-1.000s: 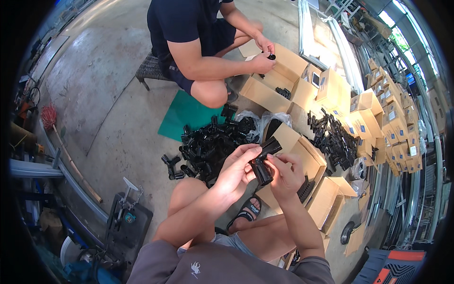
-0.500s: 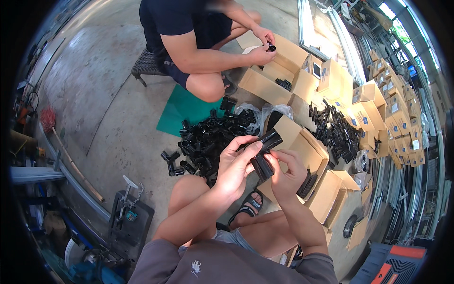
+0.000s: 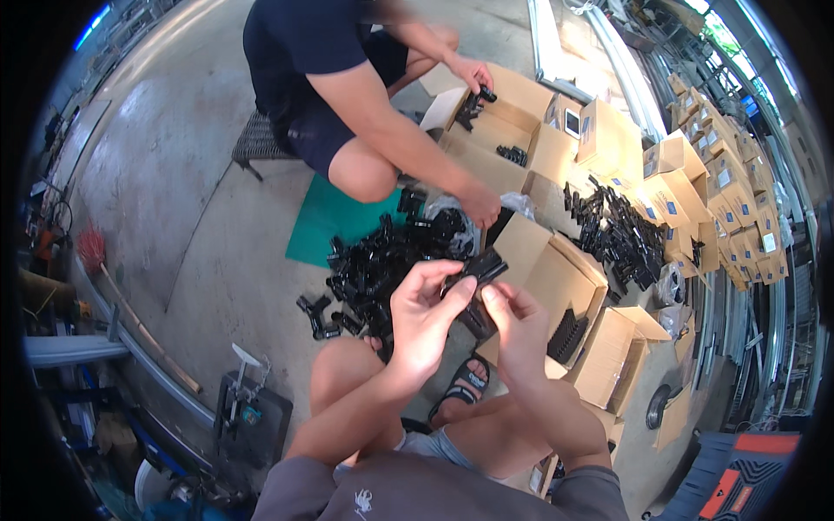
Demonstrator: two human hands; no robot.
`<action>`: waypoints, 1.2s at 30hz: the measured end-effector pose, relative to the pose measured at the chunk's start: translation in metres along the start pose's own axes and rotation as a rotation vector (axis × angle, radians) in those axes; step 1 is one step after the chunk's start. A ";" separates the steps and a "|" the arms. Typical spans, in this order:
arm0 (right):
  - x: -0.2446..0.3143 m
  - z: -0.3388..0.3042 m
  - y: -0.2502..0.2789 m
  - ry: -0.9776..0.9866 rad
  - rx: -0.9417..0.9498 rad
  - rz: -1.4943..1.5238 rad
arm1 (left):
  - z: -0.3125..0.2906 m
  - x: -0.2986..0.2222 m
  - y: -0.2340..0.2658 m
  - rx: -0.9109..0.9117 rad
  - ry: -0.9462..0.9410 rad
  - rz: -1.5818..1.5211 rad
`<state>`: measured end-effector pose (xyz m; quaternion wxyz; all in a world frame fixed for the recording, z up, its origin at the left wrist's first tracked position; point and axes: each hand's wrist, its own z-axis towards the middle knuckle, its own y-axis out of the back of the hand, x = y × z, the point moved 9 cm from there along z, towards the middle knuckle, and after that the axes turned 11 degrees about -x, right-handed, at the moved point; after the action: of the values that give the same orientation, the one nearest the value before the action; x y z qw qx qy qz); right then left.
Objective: The person picks up black plastic T-shaped connectors from a pile on the floor, rotates them by hand, and places them into different cardboard boxes.
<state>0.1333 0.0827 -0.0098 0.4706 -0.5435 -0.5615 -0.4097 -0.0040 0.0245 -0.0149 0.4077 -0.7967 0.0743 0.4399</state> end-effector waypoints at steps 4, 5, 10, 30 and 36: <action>-0.010 0.000 -0.001 -0.070 0.026 0.101 | -0.002 -0.007 -0.008 0.054 -0.139 0.058; -0.011 0.000 -0.001 -0.071 0.030 0.112 | -0.003 -0.007 -0.009 0.060 -0.161 0.081; -0.011 0.003 0.003 -0.066 0.054 0.122 | -0.004 -0.013 -0.012 0.145 -0.228 0.209; 0.003 0.009 0.014 0.148 0.081 -0.056 | 0.000 0.009 -0.003 0.091 -0.014 0.060; 0.020 0.009 0.017 0.257 0.070 -0.170 | 0.000 0.011 -0.004 0.095 -0.044 0.044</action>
<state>0.1504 0.0967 0.0070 0.5207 -0.4204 -0.5547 -0.4944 0.0050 0.0296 -0.0208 0.4369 -0.7648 0.1035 0.4621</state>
